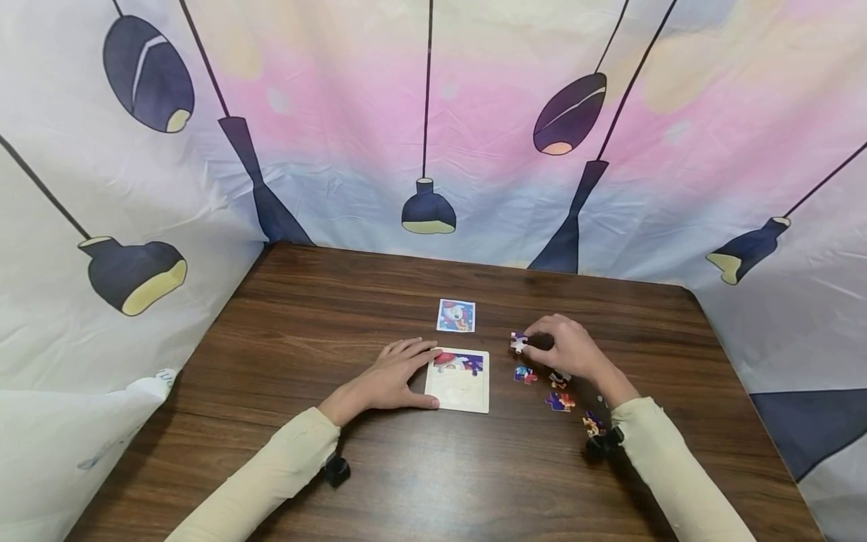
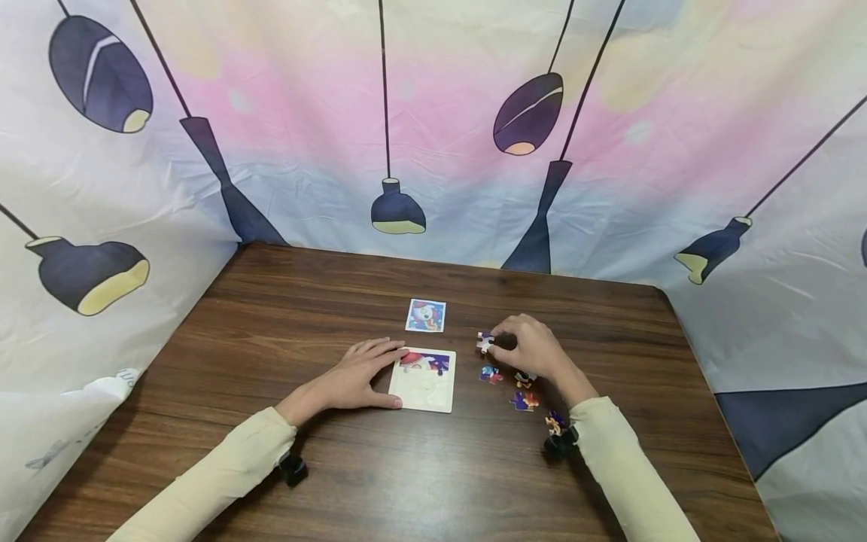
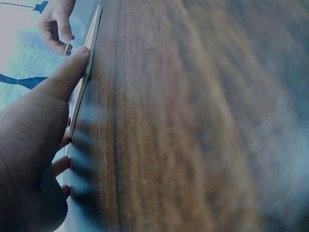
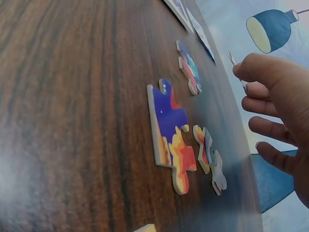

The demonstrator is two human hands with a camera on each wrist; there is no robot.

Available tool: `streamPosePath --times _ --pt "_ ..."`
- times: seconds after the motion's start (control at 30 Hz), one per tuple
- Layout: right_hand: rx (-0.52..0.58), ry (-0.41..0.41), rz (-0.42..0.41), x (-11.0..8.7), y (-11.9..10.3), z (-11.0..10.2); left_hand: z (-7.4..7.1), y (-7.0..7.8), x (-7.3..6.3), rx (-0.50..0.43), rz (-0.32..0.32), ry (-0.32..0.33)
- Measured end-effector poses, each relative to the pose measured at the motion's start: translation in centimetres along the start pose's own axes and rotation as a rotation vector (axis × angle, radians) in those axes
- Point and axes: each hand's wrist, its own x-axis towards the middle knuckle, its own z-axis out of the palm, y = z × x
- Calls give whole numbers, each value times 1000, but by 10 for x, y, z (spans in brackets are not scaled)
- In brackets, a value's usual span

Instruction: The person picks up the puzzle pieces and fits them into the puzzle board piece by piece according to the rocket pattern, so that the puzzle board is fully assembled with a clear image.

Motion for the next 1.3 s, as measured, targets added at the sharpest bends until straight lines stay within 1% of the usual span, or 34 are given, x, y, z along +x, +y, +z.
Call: streamPosePath --times 0.2,0.43,0.73,1.03,1.13,1.3 --pt "-17 10 19 1 3 -1 0 0 0 4 -3 1" --pt "-31 1 35 1 8 1 0 0 -1 2 16 16" --pt "-51 -4 64 1 12 4 1 0 -1 2 14 18" --pt "-102 -13 86 1 12 6 0 -1 -2 -4 16 21" --pt "-92 -19 93 1 13 6 1 -1 -1 -4 17 19" --pt "-48 -60 64 1 16 6 1 -2 -2 0 20 19"
